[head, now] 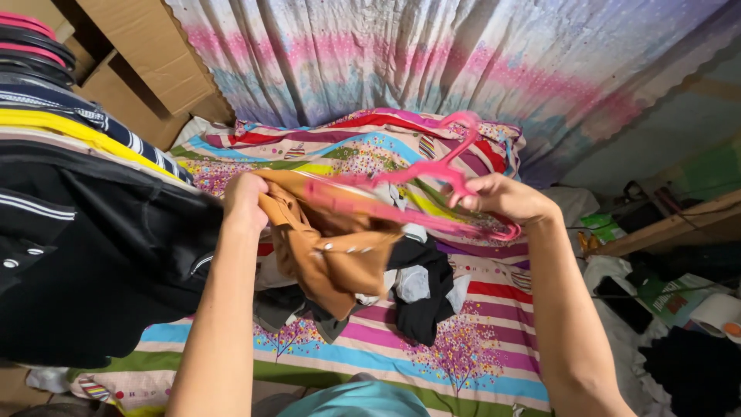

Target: The person hangs clothes by placing shirts and shorts onto plastic hangers and then hanging the hangers onto a rod.

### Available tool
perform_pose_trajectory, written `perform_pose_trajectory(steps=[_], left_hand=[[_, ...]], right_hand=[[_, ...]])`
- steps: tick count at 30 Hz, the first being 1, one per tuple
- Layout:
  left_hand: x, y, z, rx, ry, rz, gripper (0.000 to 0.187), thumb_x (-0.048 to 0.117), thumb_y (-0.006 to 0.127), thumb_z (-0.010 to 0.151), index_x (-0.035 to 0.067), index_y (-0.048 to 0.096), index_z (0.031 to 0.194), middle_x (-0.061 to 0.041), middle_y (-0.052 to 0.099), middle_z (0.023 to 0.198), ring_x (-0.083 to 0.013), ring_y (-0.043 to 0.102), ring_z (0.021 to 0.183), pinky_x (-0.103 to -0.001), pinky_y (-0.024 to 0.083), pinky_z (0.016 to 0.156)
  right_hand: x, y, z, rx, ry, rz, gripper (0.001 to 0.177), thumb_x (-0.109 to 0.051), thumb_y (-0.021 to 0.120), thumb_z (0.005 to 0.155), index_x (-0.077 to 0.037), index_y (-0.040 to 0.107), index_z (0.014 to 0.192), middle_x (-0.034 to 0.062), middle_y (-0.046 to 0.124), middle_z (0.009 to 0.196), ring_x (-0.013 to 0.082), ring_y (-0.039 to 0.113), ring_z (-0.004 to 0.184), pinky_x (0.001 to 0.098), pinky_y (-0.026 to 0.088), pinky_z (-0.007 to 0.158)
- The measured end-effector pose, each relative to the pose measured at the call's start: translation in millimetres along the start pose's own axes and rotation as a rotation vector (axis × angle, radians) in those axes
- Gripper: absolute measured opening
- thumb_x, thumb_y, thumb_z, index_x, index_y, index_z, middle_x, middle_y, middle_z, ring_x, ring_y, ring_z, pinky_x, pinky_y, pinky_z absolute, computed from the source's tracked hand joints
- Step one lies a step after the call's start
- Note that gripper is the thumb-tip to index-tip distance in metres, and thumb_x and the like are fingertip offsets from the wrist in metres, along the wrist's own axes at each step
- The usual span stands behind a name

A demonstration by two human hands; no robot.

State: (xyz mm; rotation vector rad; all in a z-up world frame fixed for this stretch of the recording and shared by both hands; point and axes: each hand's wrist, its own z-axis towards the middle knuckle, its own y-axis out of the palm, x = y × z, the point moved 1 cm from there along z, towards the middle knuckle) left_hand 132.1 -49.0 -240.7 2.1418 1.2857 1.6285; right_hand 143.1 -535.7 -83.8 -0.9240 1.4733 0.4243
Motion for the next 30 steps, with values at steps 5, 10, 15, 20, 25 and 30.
perform_pose_trajectory(steps=[5, 10, 15, 20, 25, 30], left_hand=[[-14, 56, -50, -0.404, 0.018, 0.271, 0.063, -0.014, 0.047, 0.072, 0.003, 0.052, 0.133, -0.015, 0.061, 0.102, -0.0261, 0.064, 0.088, -0.039, 0.056, 0.072], [-11, 104, -110, -0.648, -0.188, 0.140, 0.047, 0.001, 0.058, 0.086, 0.006, 0.060, 0.132, -0.008, 0.064, 0.100, -0.0188, 0.063, 0.087, -0.034, 0.056, 0.076], [8, 127, -125, -0.616, -0.138, 0.229, 0.022, 0.026, 0.065, 0.099, 0.005, 0.067, 0.101, -0.003, 0.068, 0.097, -0.0141, 0.068, 0.089, -0.033, 0.057, 0.080], [33, 140, -136, -0.713, -0.068, 0.117, 0.031, 0.033, 0.062, 0.105, 0.007, 0.061, 0.088, -0.003, 0.064, 0.084, -0.0163, 0.065, 0.079, -0.034, 0.055, 0.075], [52, 157, -143, -0.787, 0.044, 0.023, 0.030, 0.035, 0.060, 0.104, 0.007, 0.061, 0.091, -0.006, 0.065, 0.086, -0.0173, 0.064, 0.079, -0.034, 0.053, 0.076], [26, 158, -137, -0.834, 0.047, -0.073, 0.030, 0.034, 0.058, 0.108, 0.006, 0.062, 0.098, -0.006, 0.063, 0.094, -0.0185, 0.062, 0.088, -0.035, 0.052, 0.083]], right_hand=[[13, 25, 29, 0.238, -0.012, 0.388, 0.017, -0.008, 0.064, 0.102, 0.000, 0.073, 0.114, 0.0043, 0.068, 0.098, 0.0153, 0.056, 0.083, 0.0305, 0.047, 0.076], [10, 78, 77, 0.226, -0.023, 0.552, 0.017, -0.014, 0.061, 0.107, -0.001, 0.070, 0.116, 0.0053, 0.066, 0.096, 0.0141, 0.057, 0.079, 0.0300, 0.047, 0.073], [5, 95, 103, 0.101, -0.178, 0.742, 0.033, -0.023, 0.062, 0.105, -0.003, 0.062, 0.132, 0.0058, 0.064, 0.116, 0.0158, 0.061, 0.100, 0.0343, 0.052, 0.092], [25, 98, 111, 0.125, -0.250, 0.403, 0.068, -0.036, 0.063, 0.098, -0.009, 0.039, 0.156, 0.0052, 0.058, 0.145, 0.0157, 0.058, 0.121, 0.0372, 0.048, 0.107], [66, 135, 117, 0.033, -0.025, -0.059, 0.096, -0.017, 0.090, 0.078, -0.007, 0.032, 0.154, 0.0106, 0.050, 0.144, 0.0191, 0.047, 0.130, 0.0376, 0.039, 0.108], [114, 185, 156, 0.191, -0.118, -0.075, 0.052, -0.017, 0.070, 0.091, -0.002, 0.059, 0.140, 0.0165, 0.073, 0.123, 0.0268, 0.071, 0.113, 0.0402, 0.059, 0.097]])
